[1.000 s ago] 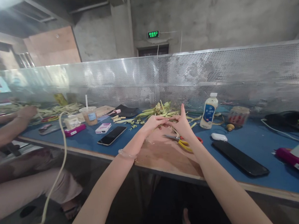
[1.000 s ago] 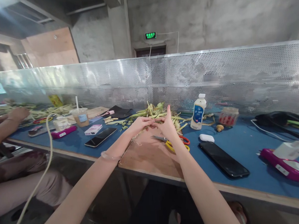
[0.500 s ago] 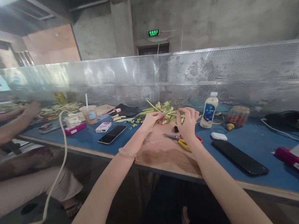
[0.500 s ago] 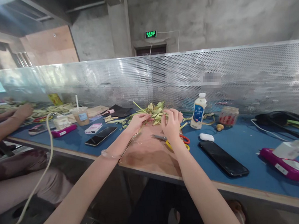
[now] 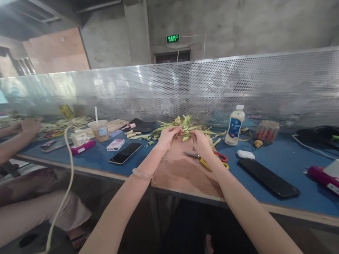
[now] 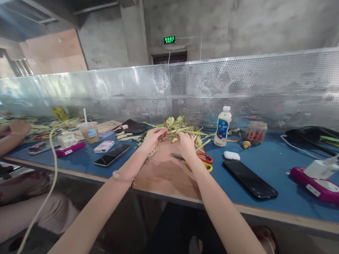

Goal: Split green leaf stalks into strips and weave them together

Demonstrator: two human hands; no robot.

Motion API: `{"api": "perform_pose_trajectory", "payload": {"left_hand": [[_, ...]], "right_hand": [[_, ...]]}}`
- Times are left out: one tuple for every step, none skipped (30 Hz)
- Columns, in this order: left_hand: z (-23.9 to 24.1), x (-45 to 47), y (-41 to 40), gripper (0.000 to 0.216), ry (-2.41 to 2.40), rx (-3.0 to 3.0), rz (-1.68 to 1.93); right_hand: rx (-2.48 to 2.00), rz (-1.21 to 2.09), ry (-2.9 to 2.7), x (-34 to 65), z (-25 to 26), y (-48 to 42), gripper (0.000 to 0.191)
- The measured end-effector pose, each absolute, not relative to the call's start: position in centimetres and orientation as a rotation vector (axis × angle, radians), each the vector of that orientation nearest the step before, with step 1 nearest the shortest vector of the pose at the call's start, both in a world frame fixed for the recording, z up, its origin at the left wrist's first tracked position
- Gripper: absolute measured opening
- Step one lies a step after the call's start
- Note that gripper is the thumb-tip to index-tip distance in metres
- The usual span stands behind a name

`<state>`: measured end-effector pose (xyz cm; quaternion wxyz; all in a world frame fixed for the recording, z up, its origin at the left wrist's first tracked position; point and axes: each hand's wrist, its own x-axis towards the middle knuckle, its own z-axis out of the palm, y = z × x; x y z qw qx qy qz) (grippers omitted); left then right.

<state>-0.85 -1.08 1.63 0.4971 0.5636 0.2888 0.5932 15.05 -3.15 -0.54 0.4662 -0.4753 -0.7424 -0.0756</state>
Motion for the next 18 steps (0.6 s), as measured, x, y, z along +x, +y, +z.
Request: {"api": "perform_pose_trajectory", "payload": {"left_hand": [[1.6, -0.9, -1.0, 0.033, 0.713, 1.379, 1.443], [1.5, -0.9, -1.0, 0.033, 0.728, 1.400, 1.451], [1.5, -0.9, -1.0, 0.033, 0.740, 1.426, 1.463], [1.4, -0.9, -0.9, 0.034, 0.751, 1.452, 1.477], [1.4, -0.9, -0.9, 0.034, 0.762, 1.474, 1.490], [1.4, -0.9, -0.9, 0.035, 0.772, 1.491, 1.502], [1.3, -0.9, -1.0, 0.035, 0.782, 1.500, 1.513], [1.3, -0.9, -1.0, 0.035, 0.792, 1.506, 1.519], [1.3, -0.9, -1.0, 0.035, 0.798, 1.510, 1.524], [1.3, -0.9, -1.0, 0.035, 0.798, 1.513, 1.529], [1.3, -0.8, -1.0, 0.034, 0.791, 1.514, 1.536], [1.4, -0.8, -1.0, 0.034, 0.782, 1.514, 1.543], [1.4, -0.7, -1.1, 0.034, 0.772, 1.511, 1.552], [1.5, -0.7, -1.1, 0.033, 0.764, 1.504, 1.564], [1.5, -0.6, -1.1, 0.033, 0.762, 1.492, 1.581], [1.6, -0.6, -1.2, 0.032, 0.766, 1.478, 1.600], [1.7, -0.6, -1.2, 0.032, 0.771, 1.464, 1.620], [1.8, -0.5, -1.3, 0.031, 0.776, 1.451, 1.638]], "right_hand": [[-1.169, -0.177, -1.825, 15.1, -0.5, -3.1, 0.028], [-1.178, -0.171, -1.822, 15.1, -0.4, -3.1, 0.028], [-1.191, -0.168, -1.815, 15.2, -0.3, -3.2, 0.029], [-1.205, -0.165, -1.807, 15.2, -0.3, -3.2, 0.029], [-1.218, -0.160, -1.798, 15.3, -0.1, -3.3, 0.028], [-1.227, -0.151, -1.789, 15.2, 0.0, -3.4, 0.028], [-1.230, -0.136, -1.781, 15.2, 0.1, -3.6, 0.028], [-1.228, -0.118, -1.776, 15.2, 0.2, -3.7, 0.028], [-1.226, -0.096, -1.771, 15.1, 0.3, -3.9, 0.027], [-1.224, -0.071, -1.768, 15.1, 0.3, -4.1, 0.027], [-1.225, -0.048, -1.768, 15.0, 0.4, -4.3, 0.027], [-1.223, -0.029, -1.773, 15.0, 0.4, -4.4, 0.027], [-1.220, -0.017, -1.783, 15.0, 0.4, -4.5, 0.027], [-1.214, -0.014, -1.798, 15.0, 0.4, -4.5, 0.027], [-1.208, -0.020, -1.817, 15.0, 0.4, -4.4, 0.026], [-1.207, -0.038, -1.835, 15.0, 0.4, -4.4, 0.024], [-1.213, -0.066, -1.847, 14.9, 0.3, -4.3, 0.023], [-1.229, -0.103, -1.856, 14.9, 0.2, -4.1, 0.022]]}}
